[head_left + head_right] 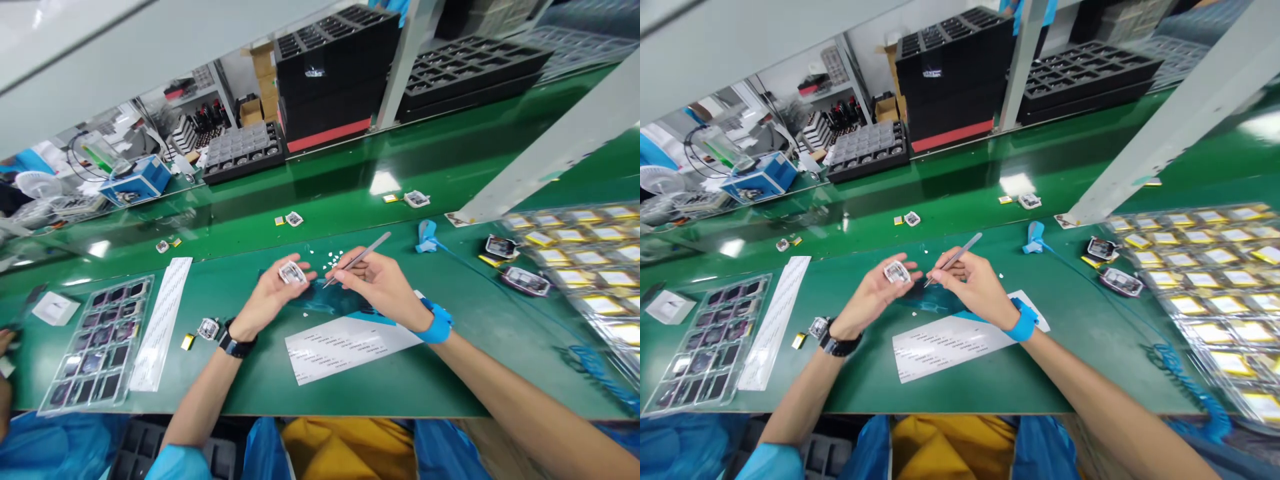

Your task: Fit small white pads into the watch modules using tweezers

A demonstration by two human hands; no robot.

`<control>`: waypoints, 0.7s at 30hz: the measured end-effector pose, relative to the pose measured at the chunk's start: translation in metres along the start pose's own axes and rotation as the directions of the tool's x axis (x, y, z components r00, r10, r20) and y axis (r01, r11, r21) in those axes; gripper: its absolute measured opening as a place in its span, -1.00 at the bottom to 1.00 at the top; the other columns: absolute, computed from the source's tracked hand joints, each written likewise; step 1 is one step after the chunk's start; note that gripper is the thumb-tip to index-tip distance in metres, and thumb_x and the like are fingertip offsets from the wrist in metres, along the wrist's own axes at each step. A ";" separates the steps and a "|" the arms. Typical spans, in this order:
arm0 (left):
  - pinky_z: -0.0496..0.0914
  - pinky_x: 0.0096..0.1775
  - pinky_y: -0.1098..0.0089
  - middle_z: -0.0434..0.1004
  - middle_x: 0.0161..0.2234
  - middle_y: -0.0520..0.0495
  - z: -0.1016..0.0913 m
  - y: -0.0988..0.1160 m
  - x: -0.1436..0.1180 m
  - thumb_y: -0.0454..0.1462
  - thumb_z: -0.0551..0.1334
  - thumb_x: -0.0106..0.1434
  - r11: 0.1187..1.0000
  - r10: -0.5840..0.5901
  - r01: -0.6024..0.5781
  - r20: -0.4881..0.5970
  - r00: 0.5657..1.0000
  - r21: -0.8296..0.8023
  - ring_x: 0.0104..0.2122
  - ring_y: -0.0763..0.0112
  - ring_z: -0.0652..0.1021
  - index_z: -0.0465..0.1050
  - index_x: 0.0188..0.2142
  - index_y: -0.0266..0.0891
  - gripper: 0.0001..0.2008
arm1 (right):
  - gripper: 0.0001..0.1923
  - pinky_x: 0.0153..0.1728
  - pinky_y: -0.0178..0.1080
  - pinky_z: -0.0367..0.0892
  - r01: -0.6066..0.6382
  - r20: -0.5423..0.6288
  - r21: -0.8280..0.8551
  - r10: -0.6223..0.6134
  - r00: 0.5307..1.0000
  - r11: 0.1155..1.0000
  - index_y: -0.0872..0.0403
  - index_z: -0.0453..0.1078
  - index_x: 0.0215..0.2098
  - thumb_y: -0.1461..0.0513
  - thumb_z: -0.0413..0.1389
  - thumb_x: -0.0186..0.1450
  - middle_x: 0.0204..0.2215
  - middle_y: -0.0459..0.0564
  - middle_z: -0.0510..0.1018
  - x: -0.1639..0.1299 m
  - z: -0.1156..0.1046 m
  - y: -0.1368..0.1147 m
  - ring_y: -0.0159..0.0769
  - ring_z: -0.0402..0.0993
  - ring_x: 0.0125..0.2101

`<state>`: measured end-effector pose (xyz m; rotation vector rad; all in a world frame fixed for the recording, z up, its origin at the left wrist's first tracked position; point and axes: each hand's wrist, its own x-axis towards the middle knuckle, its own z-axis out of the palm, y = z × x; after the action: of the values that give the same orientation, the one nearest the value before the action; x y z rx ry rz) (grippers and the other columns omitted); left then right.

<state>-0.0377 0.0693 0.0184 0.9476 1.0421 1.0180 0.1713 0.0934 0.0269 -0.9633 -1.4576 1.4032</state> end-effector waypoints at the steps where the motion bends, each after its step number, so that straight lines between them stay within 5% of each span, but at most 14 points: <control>1: 0.43 0.03 0.25 0.54 -0.01 -0.18 -0.010 0.006 0.012 -0.34 0.35 0.15 0.992 0.031 -0.021 -0.079 0.996 0.128 -0.02 0.20 0.58 0.29 0.14 -0.19 -0.44 | -0.59 -0.42 -0.20 0.50 -0.020 -0.019 0.002 0.020 1.000 1.000 0.06 0.34 -0.37 -0.06 0.29 0.11 -0.44 0.03 0.62 0.003 -0.002 0.001 -0.17 0.62 -0.39; 4: 0.46 -0.01 0.26 0.55 -0.04 -0.23 -0.048 0.027 0.051 -0.42 0.15 0.28 0.838 0.167 0.083 -0.400 0.901 0.539 -0.09 0.31 0.62 0.12 0.23 -0.28 -0.47 | -0.56 -0.40 -0.19 0.48 -0.061 -0.038 0.007 0.062 0.997 0.998 0.07 0.33 -0.36 -0.08 0.29 0.08 -0.45 0.06 0.63 0.008 -0.006 0.004 -0.15 0.63 -0.39; 6: 0.45 -0.01 0.16 0.52 -0.01 -0.33 -0.073 0.040 0.071 -0.44 0.09 0.29 0.781 0.223 0.132 -0.471 0.854 0.610 -0.06 0.23 0.60 0.01 0.28 -0.34 -0.43 | -0.55 -0.37 -0.16 0.49 -0.063 -0.043 0.005 0.063 0.997 0.998 0.07 0.33 -0.37 -0.09 0.29 0.07 -0.46 0.06 0.63 0.011 -0.007 0.006 -0.15 0.63 -0.40; 10: 0.20 0.15 -0.15 0.38 0.12 -0.47 -0.097 0.048 0.093 -0.40 0.22 0.18 0.601 0.376 0.196 -0.491 0.786 0.775 0.21 -0.11 0.32 0.17 0.21 -0.38 -0.41 | -0.58 -0.32 -0.11 0.50 -0.049 -0.030 -0.008 0.048 0.998 0.999 0.06 0.34 -0.37 -0.08 0.27 0.09 -0.46 0.05 0.63 0.011 -0.006 0.009 -0.13 0.63 -0.41; 12: 0.06 0.22 -0.14 0.31 0.19 -0.44 -0.091 0.043 0.103 -0.41 0.21 0.17 0.509 0.412 0.171 -0.413 0.812 0.844 0.28 -0.09 0.20 0.25 0.18 -0.37 -0.45 | -0.61 -0.30 -0.10 0.51 -0.032 -0.023 -0.018 0.032 0.999 0.999 0.06 0.35 -0.37 -0.06 0.26 0.11 -0.45 0.04 0.63 0.010 -0.005 0.010 -0.14 0.63 -0.40; 15: 0.11 0.24 0.05 0.36 0.19 -0.23 -0.069 0.031 0.126 -0.45 0.21 0.15 0.420 0.370 0.068 -0.239 0.898 0.905 0.24 0.10 0.26 0.32 0.15 -0.23 -0.46 | -0.64 -0.27 -0.10 0.52 -0.019 -0.008 -0.025 0.019 1.000 1.000 0.06 0.35 -0.36 -0.03 0.24 0.14 -0.43 0.03 0.63 0.009 -0.005 0.012 -0.15 0.63 -0.39; 21: 0.28 0.10 0.16 0.59 -0.10 -0.14 -0.048 0.025 0.165 -0.46 0.39 -0.04 0.444 0.280 -0.018 -0.119 0.953 0.896 0.01 0.12 0.49 0.51 -0.06 -0.21 -0.50 | -0.61 -0.27 -0.10 0.51 -0.006 -0.027 -0.032 0.005 1.000 0.999 0.05 0.33 -0.36 -0.09 0.19 0.17 -0.44 0.04 0.63 0.011 -0.004 0.022 -0.15 0.62 -0.38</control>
<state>-0.0587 0.2402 -0.0051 1.8437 1.8210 0.6818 0.1708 0.1069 0.0055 -1.0035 -1.4625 1.3696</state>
